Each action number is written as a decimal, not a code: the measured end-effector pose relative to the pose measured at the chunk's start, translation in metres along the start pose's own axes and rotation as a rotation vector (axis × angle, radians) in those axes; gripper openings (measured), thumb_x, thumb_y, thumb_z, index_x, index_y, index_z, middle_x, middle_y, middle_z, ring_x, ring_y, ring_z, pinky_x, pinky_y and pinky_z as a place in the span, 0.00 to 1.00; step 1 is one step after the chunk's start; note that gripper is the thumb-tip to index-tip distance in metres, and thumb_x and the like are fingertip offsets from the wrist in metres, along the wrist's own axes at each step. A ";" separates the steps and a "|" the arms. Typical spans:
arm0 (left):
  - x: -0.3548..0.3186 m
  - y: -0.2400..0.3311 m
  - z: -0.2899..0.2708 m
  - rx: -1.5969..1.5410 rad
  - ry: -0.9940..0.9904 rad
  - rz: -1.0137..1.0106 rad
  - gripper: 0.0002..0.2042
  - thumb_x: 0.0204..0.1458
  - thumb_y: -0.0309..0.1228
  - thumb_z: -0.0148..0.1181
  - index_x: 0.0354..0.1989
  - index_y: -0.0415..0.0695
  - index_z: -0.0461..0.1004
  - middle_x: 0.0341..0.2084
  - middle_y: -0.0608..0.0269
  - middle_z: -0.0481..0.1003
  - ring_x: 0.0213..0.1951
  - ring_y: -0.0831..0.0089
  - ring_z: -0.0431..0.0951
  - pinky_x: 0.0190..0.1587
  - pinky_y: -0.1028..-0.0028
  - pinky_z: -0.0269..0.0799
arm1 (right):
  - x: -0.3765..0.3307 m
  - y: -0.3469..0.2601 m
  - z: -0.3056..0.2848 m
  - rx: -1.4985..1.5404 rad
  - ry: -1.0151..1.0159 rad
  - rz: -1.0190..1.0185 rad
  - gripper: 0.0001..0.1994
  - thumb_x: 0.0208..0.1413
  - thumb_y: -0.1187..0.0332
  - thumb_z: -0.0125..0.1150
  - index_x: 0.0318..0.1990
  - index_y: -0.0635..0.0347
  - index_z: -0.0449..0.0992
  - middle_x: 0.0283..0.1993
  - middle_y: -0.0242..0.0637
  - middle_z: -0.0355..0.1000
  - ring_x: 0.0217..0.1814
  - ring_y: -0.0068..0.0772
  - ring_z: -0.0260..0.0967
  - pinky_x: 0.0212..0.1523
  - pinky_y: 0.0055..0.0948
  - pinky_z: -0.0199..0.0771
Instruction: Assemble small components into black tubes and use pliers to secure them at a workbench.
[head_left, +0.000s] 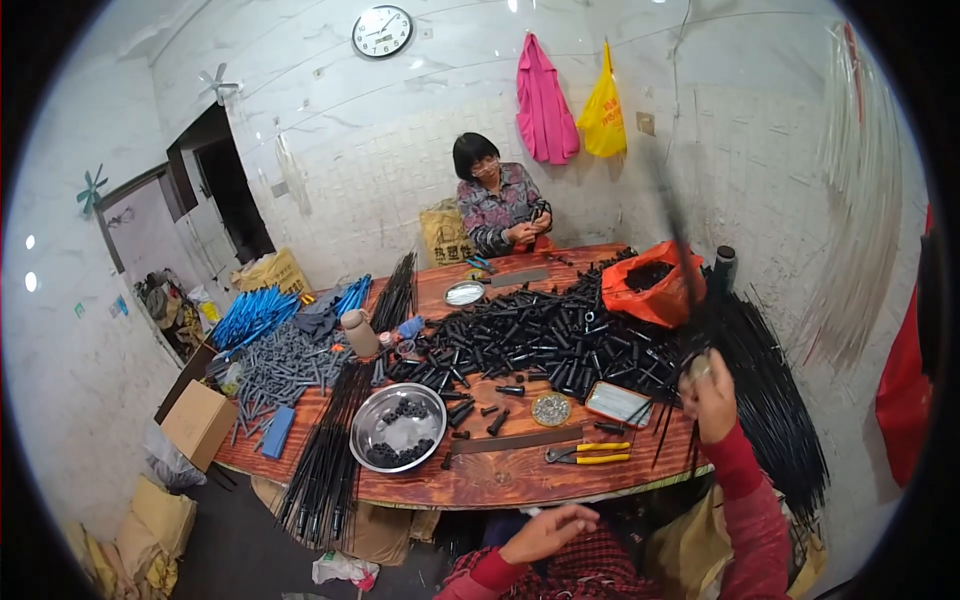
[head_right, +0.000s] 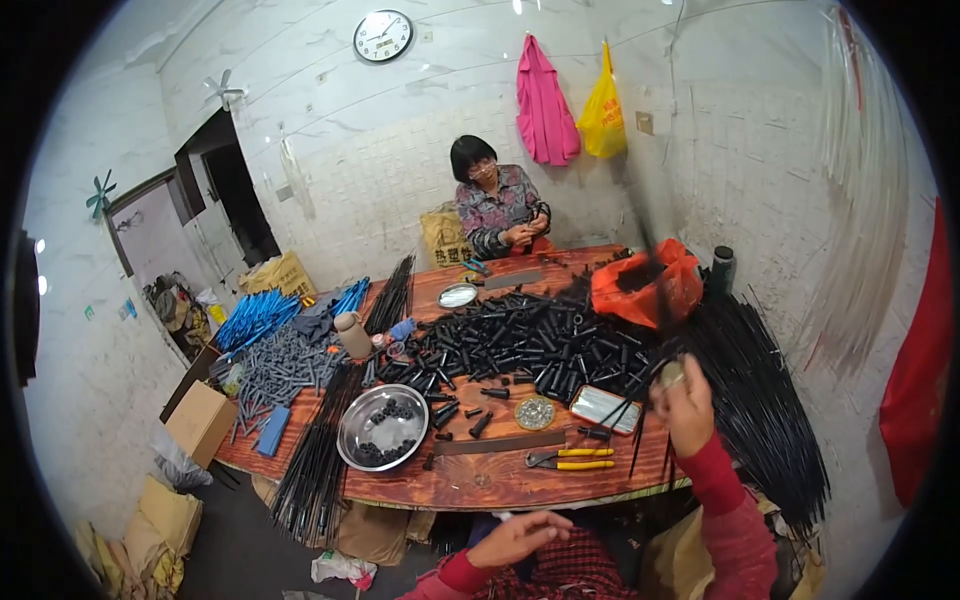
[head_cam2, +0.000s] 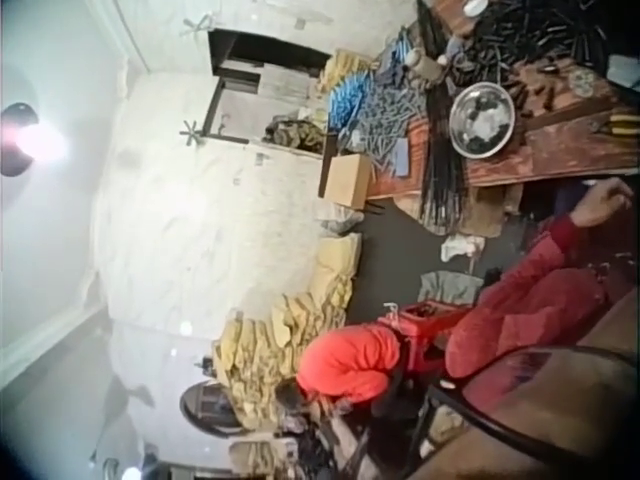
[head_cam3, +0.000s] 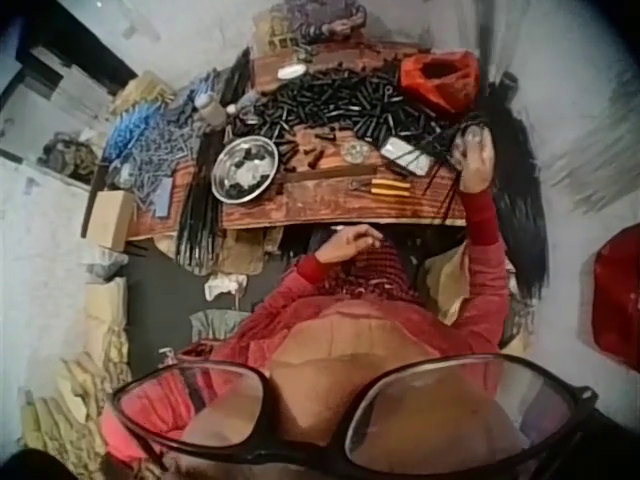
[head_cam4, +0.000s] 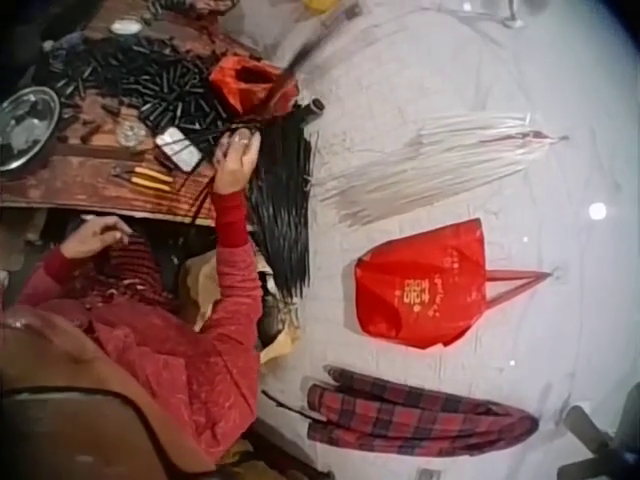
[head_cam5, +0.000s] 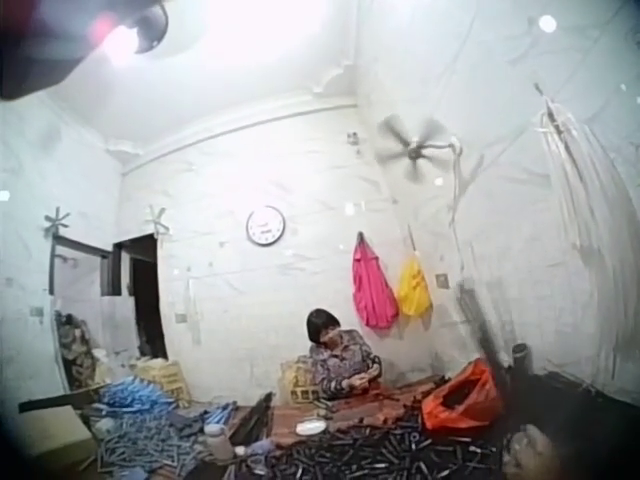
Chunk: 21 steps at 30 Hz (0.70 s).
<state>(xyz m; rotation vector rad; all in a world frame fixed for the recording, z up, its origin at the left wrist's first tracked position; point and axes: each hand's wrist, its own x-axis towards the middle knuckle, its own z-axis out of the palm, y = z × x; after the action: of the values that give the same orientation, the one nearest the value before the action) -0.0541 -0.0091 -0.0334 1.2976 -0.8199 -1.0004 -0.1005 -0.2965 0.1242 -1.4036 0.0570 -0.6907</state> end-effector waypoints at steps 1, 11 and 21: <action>-0.003 0.024 0.001 -0.030 0.065 0.080 0.13 0.64 0.28 0.49 0.54 0.37 0.70 0.43 0.64 0.76 0.50 0.77 0.73 0.53 0.75 0.68 | -0.014 -0.014 0.014 -0.200 -0.030 0.048 0.10 0.65 0.66 0.46 0.47 0.63 0.65 0.29 0.27 0.66 0.24 0.13 0.57 0.23 0.16 0.58; -0.057 0.087 -0.024 0.583 0.361 0.132 0.11 0.62 0.34 0.54 0.43 0.38 0.75 0.32 0.63 0.76 0.37 0.77 0.76 0.40 0.75 0.71 | -0.090 -0.033 0.024 -0.225 -0.286 0.227 0.13 0.65 0.59 0.50 0.47 0.60 0.65 0.32 0.26 0.65 0.27 0.13 0.59 0.25 0.15 0.57; -0.071 0.121 -0.006 0.298 0.191 -0.026 0.09 0.60 0.29 0.55 0.39 0.36 0.77 0.26 0.64 0.78 0.31 0.80 0.76 0.36 0.80 0.70 | -0.099 -0.001 0.030 -0.170 -0.502 0.329 0.14 0.65 0.61 0.46 0.51 0.61 0.65 0.32 0.27 0.62 0.28 0.13 0.55 0.26 0.16 0.54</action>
<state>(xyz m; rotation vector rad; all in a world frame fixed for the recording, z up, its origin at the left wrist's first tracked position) -0.0596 0.0583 0.0893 1.6351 -0.8267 -0.7784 -0.1678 -0.2235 0.0960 -1.6482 -0.0499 -0.0520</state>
